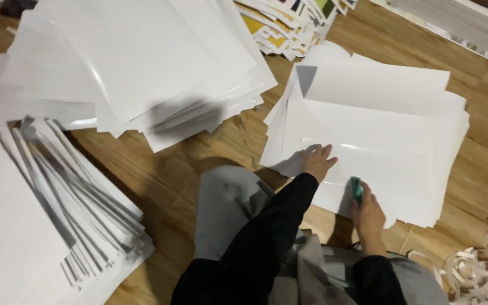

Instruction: The person sits on the floor and applies glue to the edges of white paper sheets using a green glue stick. They then press the glued edges together to bond the sheets, repeating the process for multiple pieces.

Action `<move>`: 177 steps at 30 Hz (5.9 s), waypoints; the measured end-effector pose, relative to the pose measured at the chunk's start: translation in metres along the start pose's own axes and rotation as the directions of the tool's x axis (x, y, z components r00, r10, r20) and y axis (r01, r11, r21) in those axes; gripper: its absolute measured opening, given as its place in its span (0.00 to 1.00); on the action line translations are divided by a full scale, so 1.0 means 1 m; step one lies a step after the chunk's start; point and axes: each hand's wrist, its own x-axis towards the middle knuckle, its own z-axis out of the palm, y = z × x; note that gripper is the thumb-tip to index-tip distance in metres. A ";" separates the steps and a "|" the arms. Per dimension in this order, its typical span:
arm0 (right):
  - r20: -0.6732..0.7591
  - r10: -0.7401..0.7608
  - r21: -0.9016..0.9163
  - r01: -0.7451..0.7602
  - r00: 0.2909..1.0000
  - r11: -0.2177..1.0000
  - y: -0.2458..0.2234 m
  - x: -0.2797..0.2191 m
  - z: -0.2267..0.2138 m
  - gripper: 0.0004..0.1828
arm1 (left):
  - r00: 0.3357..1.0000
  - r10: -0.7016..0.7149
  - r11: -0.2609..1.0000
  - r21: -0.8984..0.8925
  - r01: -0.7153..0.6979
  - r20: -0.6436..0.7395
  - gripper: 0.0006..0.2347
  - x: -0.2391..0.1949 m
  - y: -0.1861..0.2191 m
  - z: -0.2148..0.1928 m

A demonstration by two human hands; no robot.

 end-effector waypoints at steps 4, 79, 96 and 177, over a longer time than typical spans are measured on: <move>-0.013 0.015 -0.132 -0.017 1.000 0.991 0.005 0.011 0.012 0.29 | 1.000 0.020 1.000 0.014 -0.021 0.013 0.23 -0.004 -0.004 -0.008; 0.031 -0.509 0.348 0.468 0.860 0.812 -0.102 -0.096 0.018 0.20 | 0.990 -0.135 0.790 -0.601 0.125 0.029 0.23 -0.083 -0.102 -0.019; -0.082 0.588 0.144 -0.574 0.805 0.806 0.170 -0.080 -0.022 0.29 | 0.962 -0.229 0.360 -0.905 0.228 0.151 0.20 -0.125 -0.078 -0.040; -0.277 -0.525 -0.048 0.534 0.805 0.844 -0.097 -0.075 -0.010 0.06 | 0.902 -0.229 0.003 -0.927 0.375 0.365 0.16 -0.131 -0.001 0.014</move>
